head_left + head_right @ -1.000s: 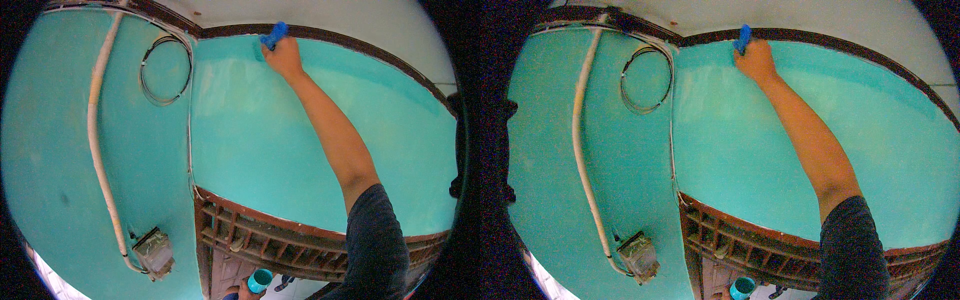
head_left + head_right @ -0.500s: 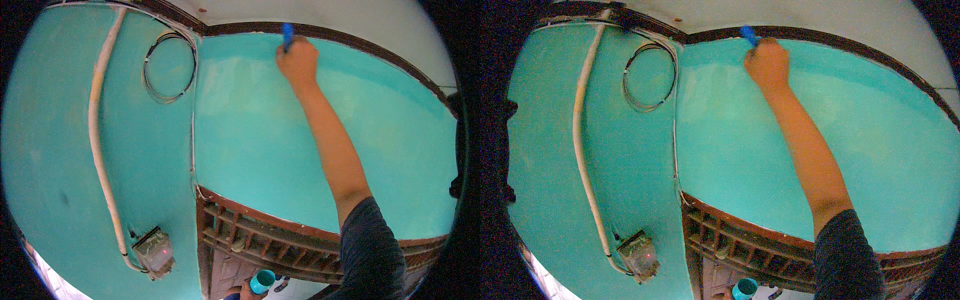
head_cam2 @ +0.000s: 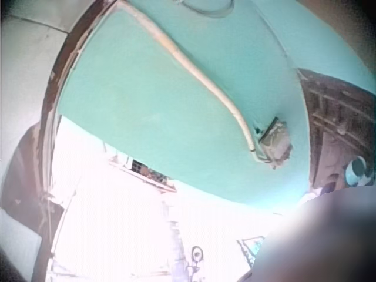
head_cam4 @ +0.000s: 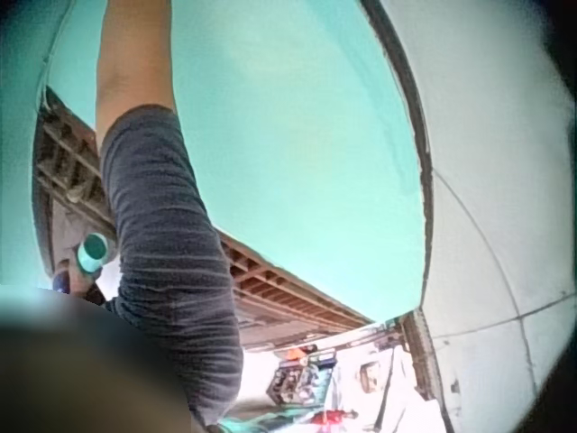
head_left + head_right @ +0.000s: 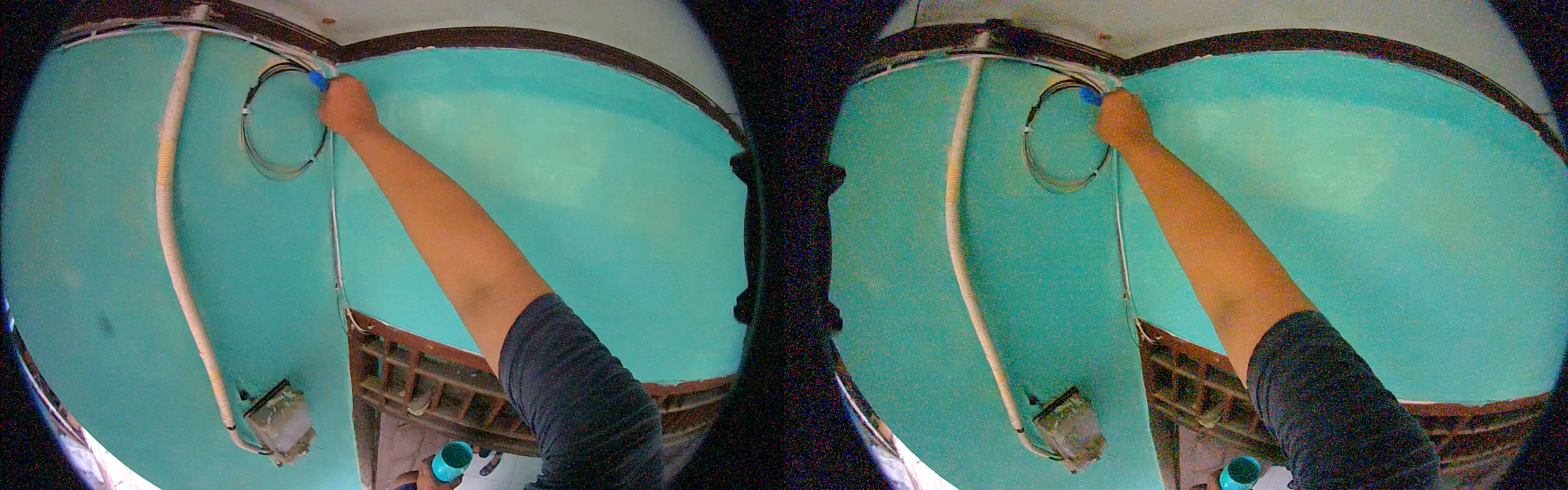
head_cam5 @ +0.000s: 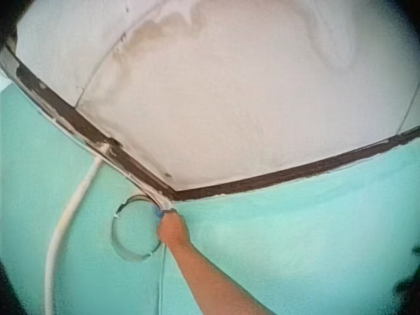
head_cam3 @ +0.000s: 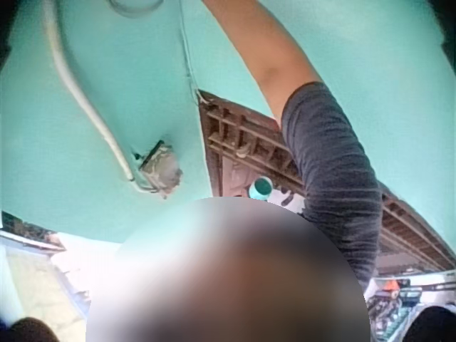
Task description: The person paints a ceiling with light green paint using a blue-handled brush and a small green paint container. They repeatedly dip the brush into the container and apply paint along the ceiling edge and surface, working around exposed wiring and a wooden lattice frame.
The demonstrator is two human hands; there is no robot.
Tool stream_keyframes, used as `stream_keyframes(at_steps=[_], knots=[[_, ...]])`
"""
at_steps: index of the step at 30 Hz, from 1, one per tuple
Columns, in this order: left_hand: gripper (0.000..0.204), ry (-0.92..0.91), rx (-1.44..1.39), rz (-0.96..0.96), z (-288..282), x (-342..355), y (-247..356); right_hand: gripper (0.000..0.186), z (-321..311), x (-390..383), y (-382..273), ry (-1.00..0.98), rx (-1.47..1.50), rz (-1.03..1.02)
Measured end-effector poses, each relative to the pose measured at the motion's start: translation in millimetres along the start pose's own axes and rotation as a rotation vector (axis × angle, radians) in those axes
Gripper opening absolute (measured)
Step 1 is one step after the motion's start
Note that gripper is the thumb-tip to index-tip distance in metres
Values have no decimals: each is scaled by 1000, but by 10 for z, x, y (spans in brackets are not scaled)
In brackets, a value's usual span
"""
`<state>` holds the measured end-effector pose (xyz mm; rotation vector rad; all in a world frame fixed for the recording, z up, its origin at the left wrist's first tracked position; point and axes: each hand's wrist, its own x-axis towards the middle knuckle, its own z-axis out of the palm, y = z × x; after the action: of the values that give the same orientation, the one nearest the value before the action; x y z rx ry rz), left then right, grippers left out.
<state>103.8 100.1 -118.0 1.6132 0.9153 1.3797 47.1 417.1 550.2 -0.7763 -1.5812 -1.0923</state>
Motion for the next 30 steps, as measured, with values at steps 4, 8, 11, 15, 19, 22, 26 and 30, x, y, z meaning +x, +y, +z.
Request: stream_keyframes(at_steps=[4, 8, 11, 15, 19, 22, 26, 30], knots=[[78, 41, 23, 42, -3, 10, -29, 21, -23, -37, 271, 59, 2, 138], [75, 43, -66, 53, 8, 13, 41, 22, -365, -18, 482, 152, -91, 117], [75, -11, -37, -6, -22, -25, 39, 21, -762, 29, 576, 151, -124, 170], [74, -86, 142, 45, -8, -10, -112, 19, -1307, 23, 731, 206, -127, 180], [86, 24, 84, 118, 40, -41, -169, 21, -1933, -155, 960, 263, -141, 139], [91, 11, 23, 64, 33, -116, -139, 22, -2474, -253, 1139, 314, -151, 115], [95, 40, 112, 85, 12, -171, -345, 24, -3144, -429, 1455, 381, -220, 186], [86, -33, -45, -58, -25, -191, -704, 24, -3940, -707, 1866, 399, -279, 137]])
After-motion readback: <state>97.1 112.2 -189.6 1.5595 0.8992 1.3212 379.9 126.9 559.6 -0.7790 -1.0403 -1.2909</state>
